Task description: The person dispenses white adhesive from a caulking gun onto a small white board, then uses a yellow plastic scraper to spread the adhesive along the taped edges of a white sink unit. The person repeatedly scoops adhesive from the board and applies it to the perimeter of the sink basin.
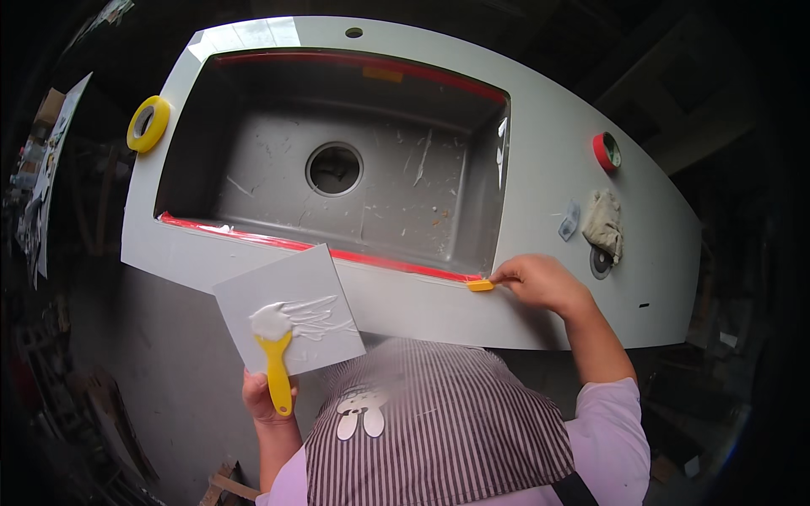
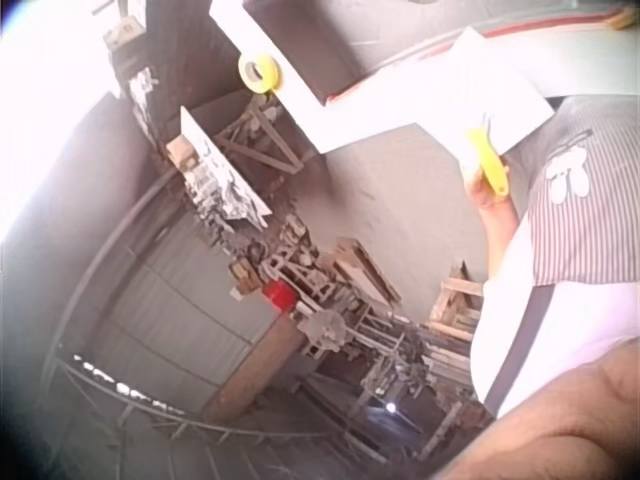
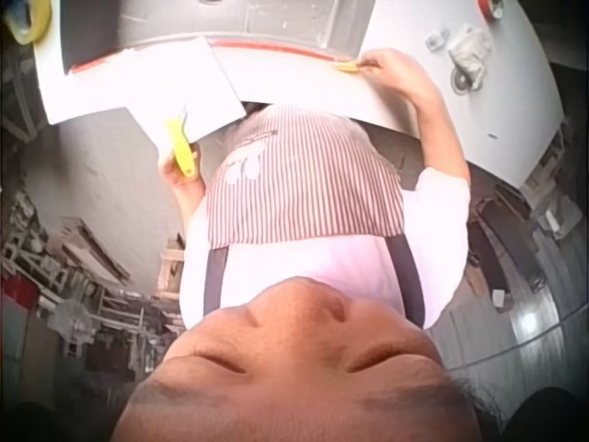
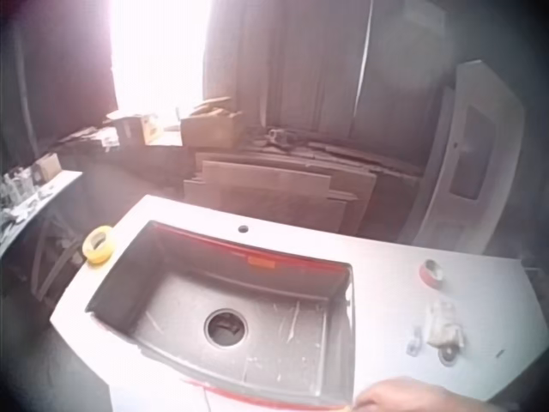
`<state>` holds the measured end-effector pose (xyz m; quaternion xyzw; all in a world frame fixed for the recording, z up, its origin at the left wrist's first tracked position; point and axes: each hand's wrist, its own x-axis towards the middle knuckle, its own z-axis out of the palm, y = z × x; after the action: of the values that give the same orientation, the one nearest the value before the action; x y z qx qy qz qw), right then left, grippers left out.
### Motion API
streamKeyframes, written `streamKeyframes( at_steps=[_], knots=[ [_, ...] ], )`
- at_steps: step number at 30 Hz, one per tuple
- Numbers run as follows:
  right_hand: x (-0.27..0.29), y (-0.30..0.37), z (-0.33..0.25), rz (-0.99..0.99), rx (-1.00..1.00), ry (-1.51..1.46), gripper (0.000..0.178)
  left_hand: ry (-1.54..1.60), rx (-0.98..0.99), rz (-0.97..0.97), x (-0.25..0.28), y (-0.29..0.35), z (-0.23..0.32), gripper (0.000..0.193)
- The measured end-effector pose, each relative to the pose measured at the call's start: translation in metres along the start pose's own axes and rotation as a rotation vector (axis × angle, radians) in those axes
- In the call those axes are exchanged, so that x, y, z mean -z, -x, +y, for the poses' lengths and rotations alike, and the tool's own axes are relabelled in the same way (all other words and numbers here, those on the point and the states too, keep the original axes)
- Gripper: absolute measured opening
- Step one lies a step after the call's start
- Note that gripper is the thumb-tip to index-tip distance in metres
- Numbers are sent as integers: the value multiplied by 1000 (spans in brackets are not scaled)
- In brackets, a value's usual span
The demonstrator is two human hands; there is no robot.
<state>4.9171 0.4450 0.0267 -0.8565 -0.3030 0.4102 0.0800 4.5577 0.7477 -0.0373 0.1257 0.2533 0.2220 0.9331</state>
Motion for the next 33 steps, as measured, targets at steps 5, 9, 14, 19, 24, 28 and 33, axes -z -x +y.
streamKeyframes(
  at_steps=[5,9,14,19,24,28,33],
  knots=[
    [15,-3,-23,127,134,128,23,-23,-6,-8,-3,0,2,63],
    [-13,-22,-38,187,262,-172,24,-35,4,-2,-6,0,2,63],
    [-26,-40,-48,73,249,-214,26,-50,-11,37,-2,3,3,64],
    [-22,-36,-33,21,169,-203,25,-64,-5,52,5,3,3,64],
    [-12,-19,-6,-29,84,-125,25,-70,-8,46,7,3,1,64],
    [-5,-8,6,-57,30,-46,24,-75,-9,46,4,2,0,64],
    [13,-4,5,-96,-24,126,20,-86,4,31,0,1,0,64]
  ],
)
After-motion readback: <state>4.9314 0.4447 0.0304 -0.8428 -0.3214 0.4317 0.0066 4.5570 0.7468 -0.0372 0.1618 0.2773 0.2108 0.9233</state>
